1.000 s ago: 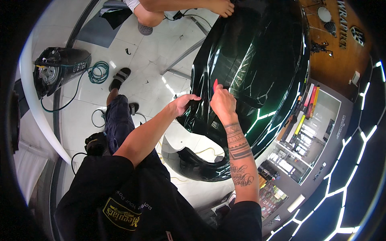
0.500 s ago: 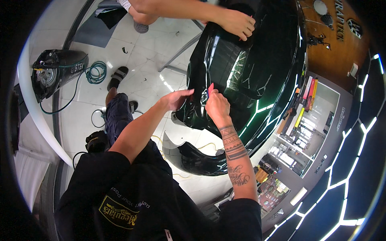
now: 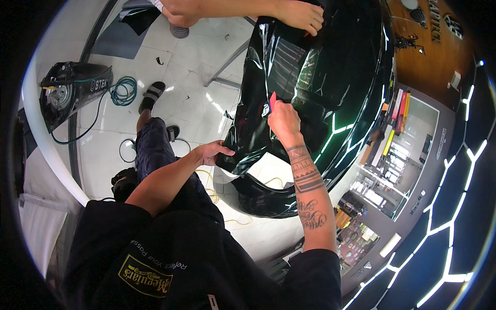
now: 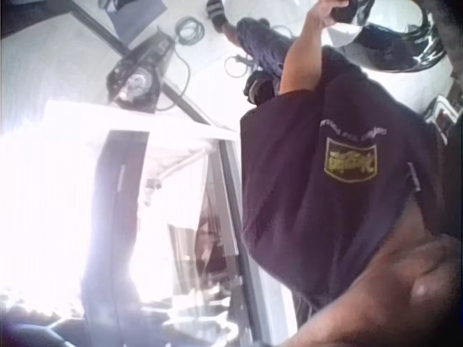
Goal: The person applies a dark vinyl wrap to a green car bumper, smoothing it with a squeegee and trimming excess material with a knife. A coworker assists by holding the bumper and using a heat gun.
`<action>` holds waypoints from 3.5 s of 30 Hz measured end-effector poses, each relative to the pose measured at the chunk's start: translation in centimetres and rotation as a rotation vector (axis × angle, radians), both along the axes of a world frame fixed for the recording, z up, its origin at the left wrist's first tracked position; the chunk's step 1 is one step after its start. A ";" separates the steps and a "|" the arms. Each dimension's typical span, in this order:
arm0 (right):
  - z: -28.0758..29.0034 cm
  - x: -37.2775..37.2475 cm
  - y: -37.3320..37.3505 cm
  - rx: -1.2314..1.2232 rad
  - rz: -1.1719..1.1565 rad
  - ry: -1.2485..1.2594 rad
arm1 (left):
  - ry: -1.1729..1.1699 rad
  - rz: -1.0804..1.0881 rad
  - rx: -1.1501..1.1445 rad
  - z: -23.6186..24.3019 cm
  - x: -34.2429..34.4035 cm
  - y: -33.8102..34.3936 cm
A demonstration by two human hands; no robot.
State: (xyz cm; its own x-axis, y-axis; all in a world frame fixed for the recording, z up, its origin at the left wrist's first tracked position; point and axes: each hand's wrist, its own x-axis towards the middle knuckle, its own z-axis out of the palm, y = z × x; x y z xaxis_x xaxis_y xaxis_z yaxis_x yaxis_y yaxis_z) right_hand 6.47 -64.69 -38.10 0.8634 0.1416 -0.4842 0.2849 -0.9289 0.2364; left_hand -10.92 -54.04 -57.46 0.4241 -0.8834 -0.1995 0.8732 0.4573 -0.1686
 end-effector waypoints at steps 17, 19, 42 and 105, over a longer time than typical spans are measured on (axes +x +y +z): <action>-1.1 -3.6 -1.3 0.017 -0.028 -0.122 | 0.161 0.011 0.173 4.2 -3.4 0.0; -1.4 -5.4 -1.1 0.033 -0.059 -0.155 | 0.098 -0.022 0.238 4.7 -3.3 -0.2; 1.1 -13.3 -2.1 0.340 -0.317 -0.364 | -0.291 -0.112 0.458 -5.1 2.9 1.5; -5.8 -12.0 1.7 -0.021 -0.229 -0.887 | -0.441 0.020 -0.336 -6.4 16.4 -1.6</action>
State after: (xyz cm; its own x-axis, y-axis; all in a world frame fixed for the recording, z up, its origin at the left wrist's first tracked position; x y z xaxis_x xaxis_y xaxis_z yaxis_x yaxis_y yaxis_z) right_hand -5.55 -63.01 -43.86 0.9257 -0.0806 0.3696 -0.2004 -0.9332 0.2982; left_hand 5.48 -55.61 -63.82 0.4207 -0.8588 0.2924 0.8859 0.4584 0.0716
